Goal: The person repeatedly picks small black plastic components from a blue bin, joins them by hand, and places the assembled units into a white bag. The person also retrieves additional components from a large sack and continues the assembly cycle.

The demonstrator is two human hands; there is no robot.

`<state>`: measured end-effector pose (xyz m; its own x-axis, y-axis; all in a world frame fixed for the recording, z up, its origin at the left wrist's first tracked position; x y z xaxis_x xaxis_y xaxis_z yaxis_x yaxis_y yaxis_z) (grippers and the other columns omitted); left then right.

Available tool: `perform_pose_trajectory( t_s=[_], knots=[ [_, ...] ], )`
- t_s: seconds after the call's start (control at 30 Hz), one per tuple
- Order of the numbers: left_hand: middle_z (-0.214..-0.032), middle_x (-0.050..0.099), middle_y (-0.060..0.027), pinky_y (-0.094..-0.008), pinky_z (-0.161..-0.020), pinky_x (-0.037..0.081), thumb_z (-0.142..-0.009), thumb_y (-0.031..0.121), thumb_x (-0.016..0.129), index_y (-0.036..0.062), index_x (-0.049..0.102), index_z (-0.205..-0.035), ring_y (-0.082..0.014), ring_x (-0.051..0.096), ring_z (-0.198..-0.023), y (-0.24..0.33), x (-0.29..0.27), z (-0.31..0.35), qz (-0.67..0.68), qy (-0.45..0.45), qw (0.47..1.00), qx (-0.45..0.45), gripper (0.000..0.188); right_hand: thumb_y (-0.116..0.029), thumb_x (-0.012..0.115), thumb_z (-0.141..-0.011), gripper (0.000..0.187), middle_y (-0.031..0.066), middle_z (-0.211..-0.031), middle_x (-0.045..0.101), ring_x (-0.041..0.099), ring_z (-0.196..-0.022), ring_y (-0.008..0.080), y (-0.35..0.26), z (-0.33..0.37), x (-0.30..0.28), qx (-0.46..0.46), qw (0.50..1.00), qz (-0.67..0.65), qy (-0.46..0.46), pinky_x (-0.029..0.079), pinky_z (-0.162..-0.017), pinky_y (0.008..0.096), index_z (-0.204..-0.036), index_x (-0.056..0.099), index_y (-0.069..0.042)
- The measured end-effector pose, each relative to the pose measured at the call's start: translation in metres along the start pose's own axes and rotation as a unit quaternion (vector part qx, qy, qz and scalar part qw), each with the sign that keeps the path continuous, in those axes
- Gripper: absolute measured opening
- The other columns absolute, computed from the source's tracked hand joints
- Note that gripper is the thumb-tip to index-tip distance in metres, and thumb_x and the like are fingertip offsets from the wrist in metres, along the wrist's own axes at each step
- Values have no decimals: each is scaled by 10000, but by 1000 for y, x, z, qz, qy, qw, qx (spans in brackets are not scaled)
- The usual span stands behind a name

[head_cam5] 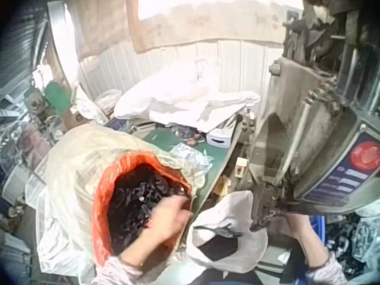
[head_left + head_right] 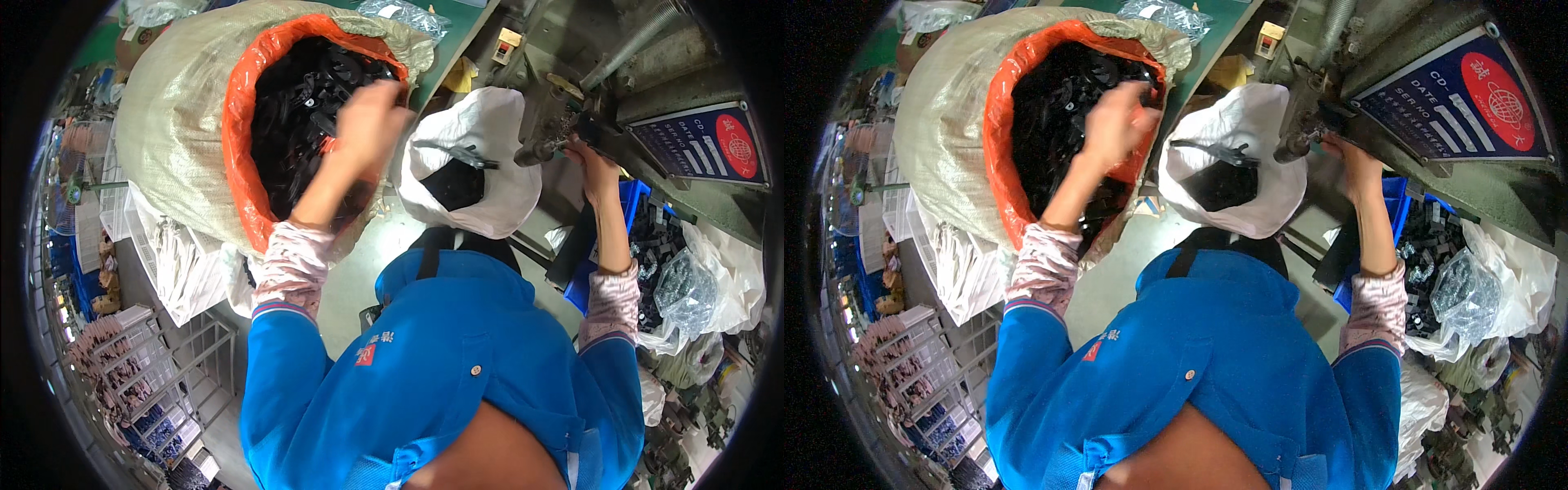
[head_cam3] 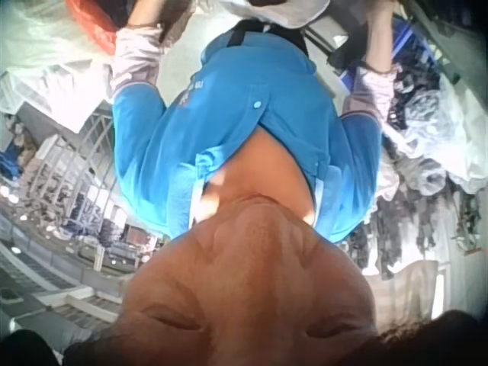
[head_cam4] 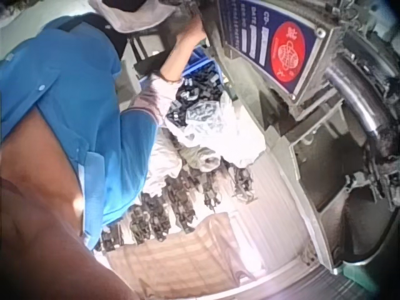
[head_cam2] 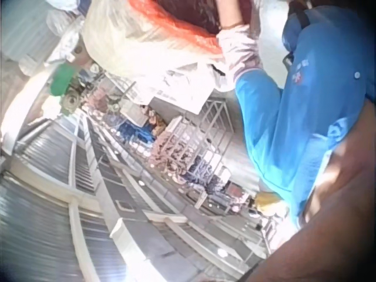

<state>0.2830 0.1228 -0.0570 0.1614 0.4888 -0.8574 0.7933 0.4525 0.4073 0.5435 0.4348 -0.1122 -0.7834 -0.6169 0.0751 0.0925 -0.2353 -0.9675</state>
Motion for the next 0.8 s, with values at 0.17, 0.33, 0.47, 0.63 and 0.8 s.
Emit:
perform_pose_trajectory(
  t_s=[0.17,0.33,0.47,0.63,0.8],
  knots=[
    [-1072,687,-110,-440,-803,546,-856,142,660,102,649,-1133,-350,641,-1010,-146,10,29,-194,-67,975,-83,280,-60,702,-883,163,58,-907,684,654,-779,160,-35,53,31,12,988,-111,-104,546,-684,295,-1037,681,-11],
    [-1025,712,-133,-326,-742,580,-946,56,601,6,656,-1169,-237,715,-848,-164,-14,48,216,108,916,-319,235,-88,713,-878,133,45,-879,665,626,-746,141,-52,62,44,-14,988,-94,-125,521,-673,286,-994,670,-39],
    [-1039,678,-209,-365,-751,620,-950,57,612,-135,607,-1135,-295,708,-880,-181,-15,88,429,252,820,-282,266,-83,653,-916,80,45,-840,622,615,-760,121,-55,60,52,-88,984,-7,-155,514,-671,264,-948,660,-10],
    [-1064,652,-238,-406,-844,615,-936,123,656,-130,589,-980,-359,690,-904,-206,-20,133,491,363,662,-434,265,-110,704,-893,140,71,-852,699,674,-768,177,-27,49,47,-81,994,19,-75,545,-681,300,-977,706,1],
    [-1106,586,-289,-485,-962,564,-931,-96,528,-161,508,-992,-384,627,-1055,-181,22,154,676,306,544,-391,93,-39,683,-892,149,119,-915,681,671,-795,175,-31,68,48,-361,886,292,7,544,-670,281,-1036,714,-21]
  ],
)
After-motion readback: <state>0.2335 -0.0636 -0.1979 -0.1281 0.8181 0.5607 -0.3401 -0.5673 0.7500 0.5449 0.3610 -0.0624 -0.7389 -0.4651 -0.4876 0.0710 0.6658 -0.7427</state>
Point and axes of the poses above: each hand's wrist, its own z-axis away from the middle knuckle, its own x-axis out of the palm, y = z × x, the point moved 5 cm from there along -z, towards the middle knuckle
